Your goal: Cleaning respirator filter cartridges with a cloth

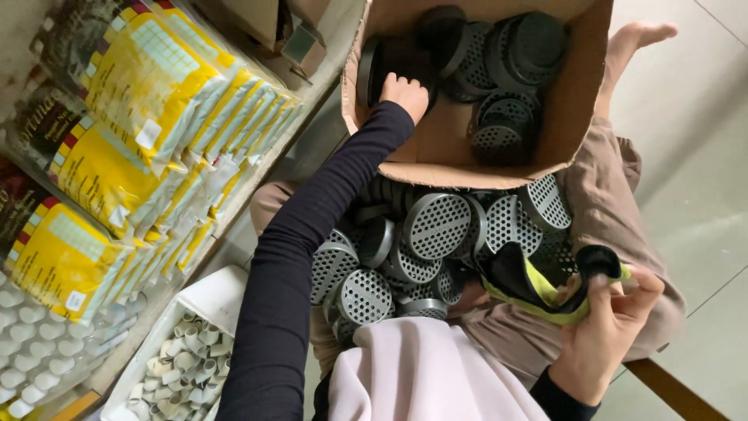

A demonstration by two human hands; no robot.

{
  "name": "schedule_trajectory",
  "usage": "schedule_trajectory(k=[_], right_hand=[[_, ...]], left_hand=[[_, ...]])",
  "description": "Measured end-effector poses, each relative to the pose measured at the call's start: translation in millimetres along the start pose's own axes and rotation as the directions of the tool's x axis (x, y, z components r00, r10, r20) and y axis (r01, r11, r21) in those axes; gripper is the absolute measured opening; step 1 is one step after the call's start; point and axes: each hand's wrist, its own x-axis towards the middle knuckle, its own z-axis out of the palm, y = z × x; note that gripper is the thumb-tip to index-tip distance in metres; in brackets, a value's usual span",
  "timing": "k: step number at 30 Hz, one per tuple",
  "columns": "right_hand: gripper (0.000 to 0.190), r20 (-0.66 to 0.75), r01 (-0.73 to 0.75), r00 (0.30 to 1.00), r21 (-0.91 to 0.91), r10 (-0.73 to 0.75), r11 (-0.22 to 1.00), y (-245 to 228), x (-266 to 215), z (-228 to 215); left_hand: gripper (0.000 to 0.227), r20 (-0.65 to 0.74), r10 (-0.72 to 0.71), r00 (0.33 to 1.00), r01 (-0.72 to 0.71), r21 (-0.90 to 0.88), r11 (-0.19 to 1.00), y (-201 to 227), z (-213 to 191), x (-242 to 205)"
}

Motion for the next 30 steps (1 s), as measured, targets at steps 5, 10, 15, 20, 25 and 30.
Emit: schedule_trajectory(k=[5,10,15,20,25,30], right_hand=[[0.02,-0.1,-0.035,0.994,0.015,0.036,0.999,-20,-4,15],[0.08,0.113,-0.015,0.993,0.306,-0.02,0.952,-42,-18,35],[0.06,0.344,0.553,0.768,0.068,-0.54,0.83,-66,-44,63],[0.036,0.276,0.893,0.445,-0.07,-0.852,0.444,-85,-57,95],[0.016,0.42,0.995,0.053,-0.097,-0.906,0.014,-96,-65,140],[0.036,0.343,0.966,0.258,-0.102,-0.903,0.237,-108,-61,167]], left_hand=[[0.023,-0.227,-0.031,0.973,-0.084,-0.481,0.873,-12,-125,-106],[0.022,-0.589,-0.234,0.773,-0.503,-0.794,0.341,10,-218,-202],[0.018,-0.664,-0.276,0.695,-0.598,-0.747,0.289,36,-286,-286],[0.016,-0.664,-0.32,0.675,-0.615,-0.747,0.253,68,-310,-338],[0.048,-0.87,-0.362,0.334,-0.775,-0.472,0.42,100,-232,-330],[0.029,-0.686,-0.609,0.398,-0.658,-0.676,0.331,108,-266,-369]])
